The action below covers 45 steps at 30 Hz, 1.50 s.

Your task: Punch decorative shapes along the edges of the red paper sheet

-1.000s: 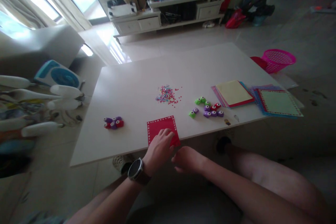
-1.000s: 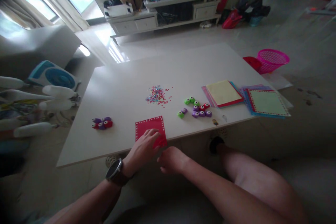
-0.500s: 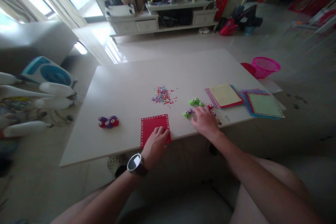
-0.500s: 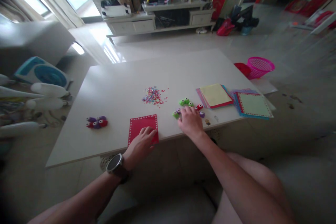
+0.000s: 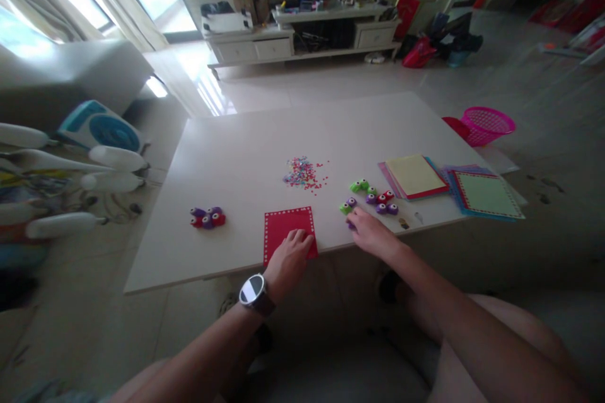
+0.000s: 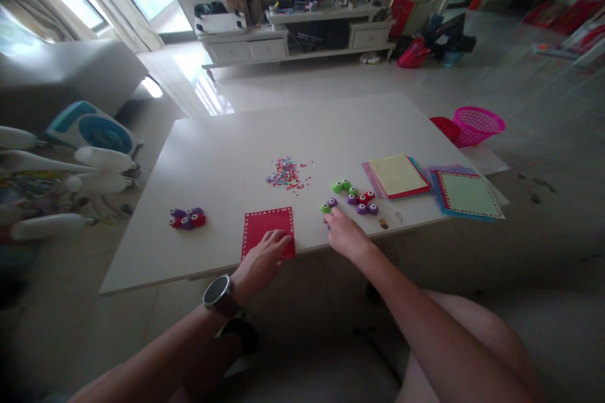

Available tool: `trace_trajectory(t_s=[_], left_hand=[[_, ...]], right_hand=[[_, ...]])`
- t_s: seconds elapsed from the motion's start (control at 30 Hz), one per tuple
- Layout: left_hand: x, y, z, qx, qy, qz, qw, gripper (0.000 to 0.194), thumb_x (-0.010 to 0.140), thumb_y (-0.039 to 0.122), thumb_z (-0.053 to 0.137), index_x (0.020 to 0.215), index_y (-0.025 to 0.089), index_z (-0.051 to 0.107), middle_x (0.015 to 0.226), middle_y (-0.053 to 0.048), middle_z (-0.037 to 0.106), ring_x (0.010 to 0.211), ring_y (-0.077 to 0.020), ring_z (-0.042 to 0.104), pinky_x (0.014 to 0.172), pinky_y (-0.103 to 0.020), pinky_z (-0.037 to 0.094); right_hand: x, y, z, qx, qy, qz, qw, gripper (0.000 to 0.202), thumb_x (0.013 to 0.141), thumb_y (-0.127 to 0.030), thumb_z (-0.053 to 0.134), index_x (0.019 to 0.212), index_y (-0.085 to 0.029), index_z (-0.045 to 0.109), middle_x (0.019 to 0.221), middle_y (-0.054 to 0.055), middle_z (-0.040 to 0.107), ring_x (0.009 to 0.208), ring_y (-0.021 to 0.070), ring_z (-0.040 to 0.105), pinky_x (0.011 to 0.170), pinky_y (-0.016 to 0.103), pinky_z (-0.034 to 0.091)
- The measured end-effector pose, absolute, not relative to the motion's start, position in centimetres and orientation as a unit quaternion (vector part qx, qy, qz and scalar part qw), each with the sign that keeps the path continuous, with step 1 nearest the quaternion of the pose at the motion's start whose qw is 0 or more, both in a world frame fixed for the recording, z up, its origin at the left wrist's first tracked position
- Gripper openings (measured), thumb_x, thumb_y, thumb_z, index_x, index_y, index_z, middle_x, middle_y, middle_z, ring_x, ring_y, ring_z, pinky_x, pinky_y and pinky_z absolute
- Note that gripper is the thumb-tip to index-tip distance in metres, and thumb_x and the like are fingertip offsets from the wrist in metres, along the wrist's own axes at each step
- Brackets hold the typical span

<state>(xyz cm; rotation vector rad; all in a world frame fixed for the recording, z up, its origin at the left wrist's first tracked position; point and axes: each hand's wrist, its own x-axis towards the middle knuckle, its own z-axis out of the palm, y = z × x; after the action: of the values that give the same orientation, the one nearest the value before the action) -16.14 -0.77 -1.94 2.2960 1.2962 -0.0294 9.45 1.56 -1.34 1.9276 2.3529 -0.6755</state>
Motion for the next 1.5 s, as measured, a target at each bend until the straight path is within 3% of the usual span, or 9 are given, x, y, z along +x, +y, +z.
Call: trace_trajectory(t_s=[0.17, 0.4, 0.67, 0.87, 1.07, 1.27, 1.5], left_hand=[[-16.0, -0.3, -1.5, 0.850, 0.468, -0.042, 0.238, 0.051, 0.089, 0.000, 0.053, 0.133, 0.024, 0.054, 0.139, -0.011, 0.057, 0.133, -0.0293, 0.051, 0.099, -0.042, 0.058], [-16.0, -0.3, -1.6, 0.855, 0.459, -0.040, 0.236, 0.047, 0.091, 0.001, 0.049, 0.133, 0.021, 0.054, 0.139, -0.011, 0.058, 0.134, -0.0274, 0.051, 0.111, -0.044, 0.052], [-16.4, -0.3, -3.2, 0.862, 0.441, -0.003, 0.250, 0.040, 0.089, 0.003, 0.049, 0.126, 0.017, 0.056, 0.143, -0.016, 0.058, 0.145, -0.0292, 0.049, 0.121, -0.048, 0.046], [-15.9, 0.2, -4.2, 0.889, 0.410, 0.021, 0.205, 0.026, 0.091, 0.004, 0.047, 0.113, 0.014, 0.058, 0.118, -0.012, 0.065, 0.125, -0.0254, 0.061, 0.129, -0.044, 0.038], [-15.8, 0.1, -4.3, 0.901, 0.395, 0.019, 0.180, 0.025, 0.089, 0.000, 0.046, 0.106, 0.016, 0.056, 0.108, -0.010, 0.063, 0.115, -0.0256, 0.061, 0.122, -0.046, 0.045], [-15.6, 0.1, -3.8, 0.903, 0.388, 0.004, 0.186, 0.024, 0.090, -0.001, 0.044, 0.103, 0.017, 0.053, 0.108, -0.009, 0.062, 0.104, -0.0249, 0.060, 0.103, -0.042, 0.054], [-15.7, 0.0, -3.8, 0.906, 0.386, 0.001, 0.174, 0.022, 0.093, -0.001, 0.043, 0.103, 0.017, 0.052, 0.108, -0.009, 0.061, 0.104, -0.0246, 0.058, 0.101, -0.040, 0.053]], right_hand=[[7.1, 1.8, -1.5, 0.578, 0.774, -0.259, 0.004, 0.034, 0.088, 0.004, 0.047, 0.104, -0.016, 0.070, 0.110, 0.009, 0.065, 0.094, 0.0179, 0.063, 0.083, 0.027, 0.043], [6.2, 1.5, -0.7, 0.579, 0.783, -0.225, 0.032, 0.032, 0.099, -0.007, 0.045, 0.105, -0.021, 0.072, 0.113, 0.009, 0.070, 0.099, 0.0204, 0.066, 0.081, 0.030, 0.041], [6.8, 1.3, -2.0, 0.569, 0.787, -0.236, 0.012, 0.019, 0.099, -0.013, 0.053, 0.105, -0.019, 0.070, 0.113, 0.009, 0.068, 0.096, 0.0201, 0.066, 0.082, 0.029, 0.042], [6.8, 1.4, -2.0, 0.569, 0.784, -0.247, 0.012, 0.026, 0.095, -0.005, 0.052, 0.106, -0.020, 0.070, 0.112, 0.009, 0.070, 0.100, 0.0202, 0.066, 0.084, 0.028, 0.042], [6.8, 1.6, -2.2, 0.564, 0.779, -0.274, -0.016, 0.022, 0.094, -0.010, 0.060, 0.113, -0.019, 0.067, 0.116, 0.010, 0.072, 0.106, 0.0227, 0.066, 0.089, 0.029, 0.044], [6.7, 1.5, -2.5, 0.565, 0.769, -0.298, -0.037, 0.015, 0.094, -0.014, 0.065, 0.108, -0.018, 0.068, 0.112, 0.010, 0.073, 0.105, 0.0236, 0.066, 0.091, 0.030, 0.045], [6.2, 1.4, -2.1, 0.574, 0.763, -0.294, -0.041, 0.010, 0.094, -0.020, 0.069, 0.104, -0.018, 0.069, 0.107, 0.009, 0.073, 0.096, 0.0222, 0.066, 0.083, 0.030, 0.045]])
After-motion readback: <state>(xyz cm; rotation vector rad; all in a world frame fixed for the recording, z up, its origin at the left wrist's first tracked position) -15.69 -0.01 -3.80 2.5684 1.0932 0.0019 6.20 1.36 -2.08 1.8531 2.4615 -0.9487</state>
